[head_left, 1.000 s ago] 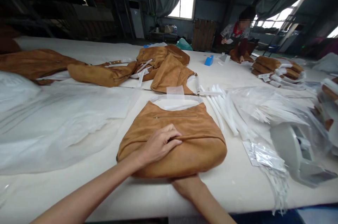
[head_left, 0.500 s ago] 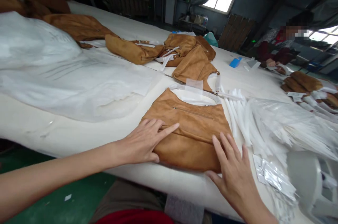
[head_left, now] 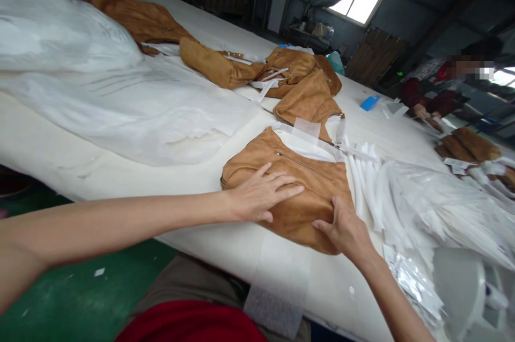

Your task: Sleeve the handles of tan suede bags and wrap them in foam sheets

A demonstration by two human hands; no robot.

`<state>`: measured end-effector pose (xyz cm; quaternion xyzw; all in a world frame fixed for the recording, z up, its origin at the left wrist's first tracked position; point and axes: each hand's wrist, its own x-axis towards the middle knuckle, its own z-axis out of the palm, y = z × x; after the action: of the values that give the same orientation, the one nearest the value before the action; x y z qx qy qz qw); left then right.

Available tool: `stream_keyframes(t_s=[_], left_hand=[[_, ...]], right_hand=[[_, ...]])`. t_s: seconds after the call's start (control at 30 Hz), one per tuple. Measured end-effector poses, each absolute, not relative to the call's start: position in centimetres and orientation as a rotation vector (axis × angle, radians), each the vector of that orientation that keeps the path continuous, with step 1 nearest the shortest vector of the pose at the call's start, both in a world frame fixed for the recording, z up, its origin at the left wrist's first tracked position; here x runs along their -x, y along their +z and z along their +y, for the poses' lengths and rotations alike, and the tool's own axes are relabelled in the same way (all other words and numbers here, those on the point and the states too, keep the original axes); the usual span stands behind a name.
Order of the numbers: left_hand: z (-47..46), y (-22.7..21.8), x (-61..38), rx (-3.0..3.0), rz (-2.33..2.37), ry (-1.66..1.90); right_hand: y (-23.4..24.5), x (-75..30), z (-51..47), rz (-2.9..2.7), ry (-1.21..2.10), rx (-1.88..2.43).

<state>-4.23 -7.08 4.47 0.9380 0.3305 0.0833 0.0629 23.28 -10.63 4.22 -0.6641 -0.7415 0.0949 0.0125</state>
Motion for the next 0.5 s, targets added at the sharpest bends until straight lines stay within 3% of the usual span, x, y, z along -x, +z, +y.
stream_keyframes(t_s=[0.1,0.2,0.33,0.5], left_hand=[[-7.4,3.3,2.7,-2.851,1.035,0.285],[-8.8,1.8,1.3,-2.989,0.753,0.460],[-9.1,-1.3,0.5,-3.067,0.477,0.532],[-7.7,-2.7,3.9,-3.017,0.840,0.555]], right_hand=[[4.2,-23.5,-9.4,-2.269,0.509,2.094],[3.7,-24.1,-8.3,-2.287,0.713,2.000],[2.8,-24.5,-7.5,-2.325,0.737,2.011],[1.9,-24.7,-7.3,-2.386,0.691,2.021]])
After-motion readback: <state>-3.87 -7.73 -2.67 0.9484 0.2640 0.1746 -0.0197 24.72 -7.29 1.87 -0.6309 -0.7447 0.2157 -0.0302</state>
